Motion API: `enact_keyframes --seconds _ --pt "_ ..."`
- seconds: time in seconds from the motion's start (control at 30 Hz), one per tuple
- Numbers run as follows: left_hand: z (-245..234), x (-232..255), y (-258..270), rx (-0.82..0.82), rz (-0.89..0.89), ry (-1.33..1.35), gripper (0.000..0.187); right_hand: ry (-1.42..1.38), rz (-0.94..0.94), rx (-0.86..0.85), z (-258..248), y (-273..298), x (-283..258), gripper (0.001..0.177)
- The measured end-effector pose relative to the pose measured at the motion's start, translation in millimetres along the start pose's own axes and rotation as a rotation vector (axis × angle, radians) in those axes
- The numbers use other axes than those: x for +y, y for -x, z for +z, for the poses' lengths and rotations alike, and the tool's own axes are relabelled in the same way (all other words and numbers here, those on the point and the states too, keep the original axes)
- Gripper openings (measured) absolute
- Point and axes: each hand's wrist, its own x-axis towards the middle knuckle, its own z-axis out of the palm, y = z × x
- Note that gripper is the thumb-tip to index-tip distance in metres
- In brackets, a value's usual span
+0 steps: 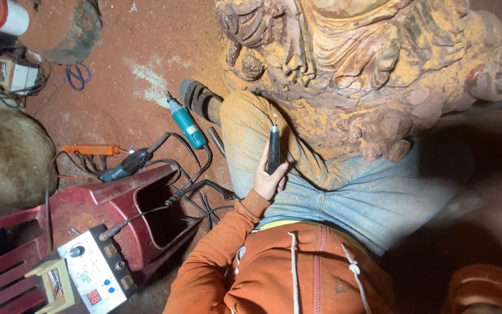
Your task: Using a handheld rotary tool to carve intricate details into a large wooden statue.
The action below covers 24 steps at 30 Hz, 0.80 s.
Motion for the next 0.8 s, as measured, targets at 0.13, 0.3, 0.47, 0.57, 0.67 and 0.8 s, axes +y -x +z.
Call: enact_keyframes --seconds 0.13,0.3,0.47,0.57,0.67,0.8 --pt "-1.2 -4.8 -2.1 0.007 -0.001 0.007 0.085 -0.088 -0.046 -0.116 -29.8 -74.4 -61.7 0.022" --pt "6.0 5.8 -2.0 -0.016 0.005 -0.038 0.08 -0.163 -0.091 -0.255 -18.8 -247.5 -199.5 0.03" --pt "3.2 1.0 -2.0 -0.018 -0.013 -0.039 0.083 1.093 -0.284 0.654 -19.9 -373.8 -246.5 0.015" --pt "3.8 1.1 -2.9 -0.028 -0.027 -0.019 0.082 1.001 -0.122 0.803 -54.6 -373.8 -197.4 0.02" --pt "3.4 1.8 1.5 -0.091 -0.013 -0.007 0.074 0.886 0.062 0.992 -73.4 -370.8 -168.3 0.021" --pt "10.1 8.3 3.6 -0.247 0.057 0.022 0.064 0.874 0.187 1.179 -89.4 -371.3 -160.9 0.02"
